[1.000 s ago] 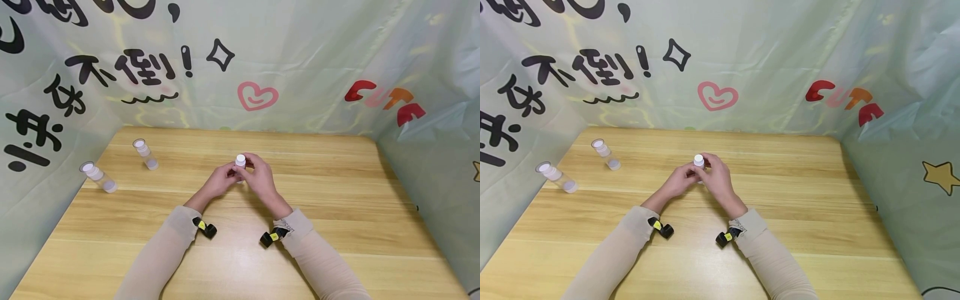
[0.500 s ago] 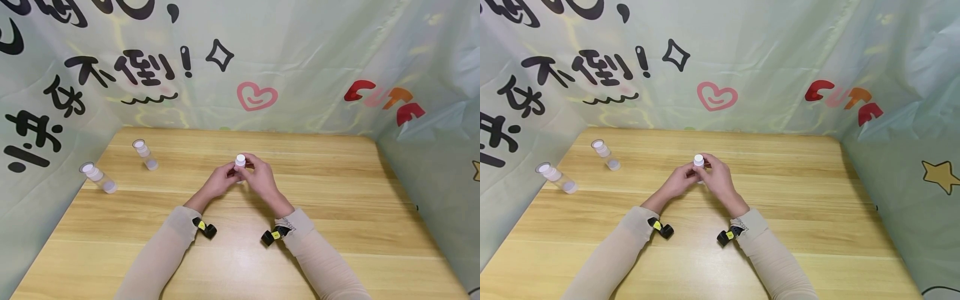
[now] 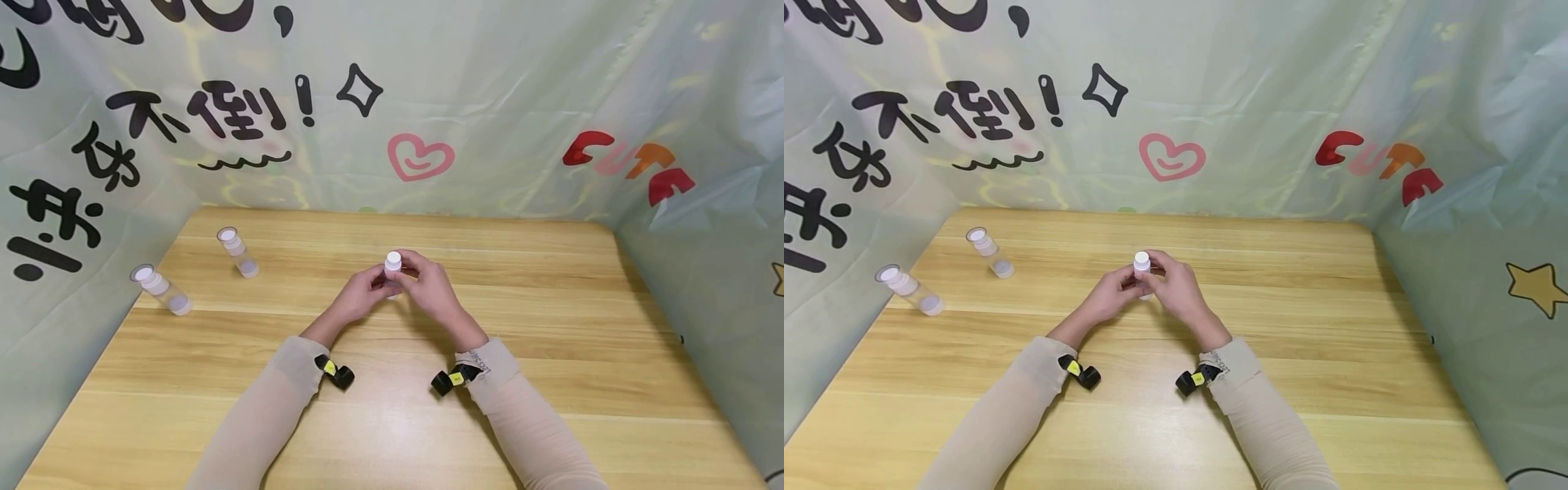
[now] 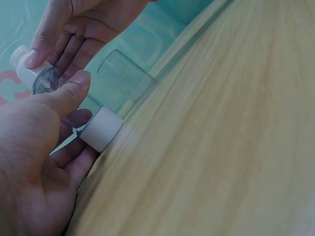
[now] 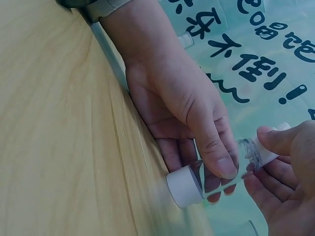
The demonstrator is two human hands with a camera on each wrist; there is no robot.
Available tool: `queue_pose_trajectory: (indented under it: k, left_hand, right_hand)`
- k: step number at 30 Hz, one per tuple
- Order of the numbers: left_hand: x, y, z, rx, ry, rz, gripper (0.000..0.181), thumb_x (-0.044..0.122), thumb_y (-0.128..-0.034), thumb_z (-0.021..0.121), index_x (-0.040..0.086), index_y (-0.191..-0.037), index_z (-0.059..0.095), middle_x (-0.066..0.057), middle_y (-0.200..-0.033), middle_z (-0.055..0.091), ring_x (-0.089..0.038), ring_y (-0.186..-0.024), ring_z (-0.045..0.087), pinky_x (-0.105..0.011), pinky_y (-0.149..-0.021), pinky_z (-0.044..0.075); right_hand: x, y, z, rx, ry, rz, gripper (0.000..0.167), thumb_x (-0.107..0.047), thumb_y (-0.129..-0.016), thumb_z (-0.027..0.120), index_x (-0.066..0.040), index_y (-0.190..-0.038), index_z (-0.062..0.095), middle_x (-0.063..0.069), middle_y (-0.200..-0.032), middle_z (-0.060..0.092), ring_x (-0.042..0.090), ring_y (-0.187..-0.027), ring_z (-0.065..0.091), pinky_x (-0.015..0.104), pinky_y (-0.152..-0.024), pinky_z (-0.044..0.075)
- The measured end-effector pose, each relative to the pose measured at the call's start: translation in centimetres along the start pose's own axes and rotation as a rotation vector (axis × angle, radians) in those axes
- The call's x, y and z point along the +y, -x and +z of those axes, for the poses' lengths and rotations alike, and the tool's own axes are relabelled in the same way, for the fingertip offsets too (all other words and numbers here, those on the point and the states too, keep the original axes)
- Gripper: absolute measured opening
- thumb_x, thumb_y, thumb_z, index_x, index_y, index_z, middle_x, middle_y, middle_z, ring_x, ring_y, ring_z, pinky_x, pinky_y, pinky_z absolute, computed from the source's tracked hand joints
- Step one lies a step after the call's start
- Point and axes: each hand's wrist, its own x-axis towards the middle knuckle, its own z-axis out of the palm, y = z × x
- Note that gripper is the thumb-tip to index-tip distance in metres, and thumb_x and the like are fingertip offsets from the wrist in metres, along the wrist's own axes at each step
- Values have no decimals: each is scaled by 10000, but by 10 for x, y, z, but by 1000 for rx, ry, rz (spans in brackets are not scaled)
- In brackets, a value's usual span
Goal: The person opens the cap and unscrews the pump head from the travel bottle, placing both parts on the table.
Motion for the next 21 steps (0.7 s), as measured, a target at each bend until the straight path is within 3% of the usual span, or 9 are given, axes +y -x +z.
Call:
queue_pose_trajectory:
  k: [12, 21]
  left_hand:
    - [0, 0, 0, 3, -29, -2, 355, 259, -907, 720, 131, -1226, 632, -26, -1149, 683, -163, -1064, 636, -300, -922, 522]
    - [0, 0, 0, 18, -43, -3, 297, 261, -906, 721, 137, -1166, 646, -45, -1094, 691, -166, -1002, 650, -306, -867, 545]
  right_hand:
    - [2, 0, -4, -66, -62, 27, 404, -115, -938, 674, -36, -1323, 583, 136, -1210, 658, 241, -1115, 629, 298, -960, 504]
    - [2, -1, -2, -50, -77, 6, 530, -144, -891, 739, -34, -1368, 538, 151, -1237, 635, 264, -1126, 620, 334, -967, 505]
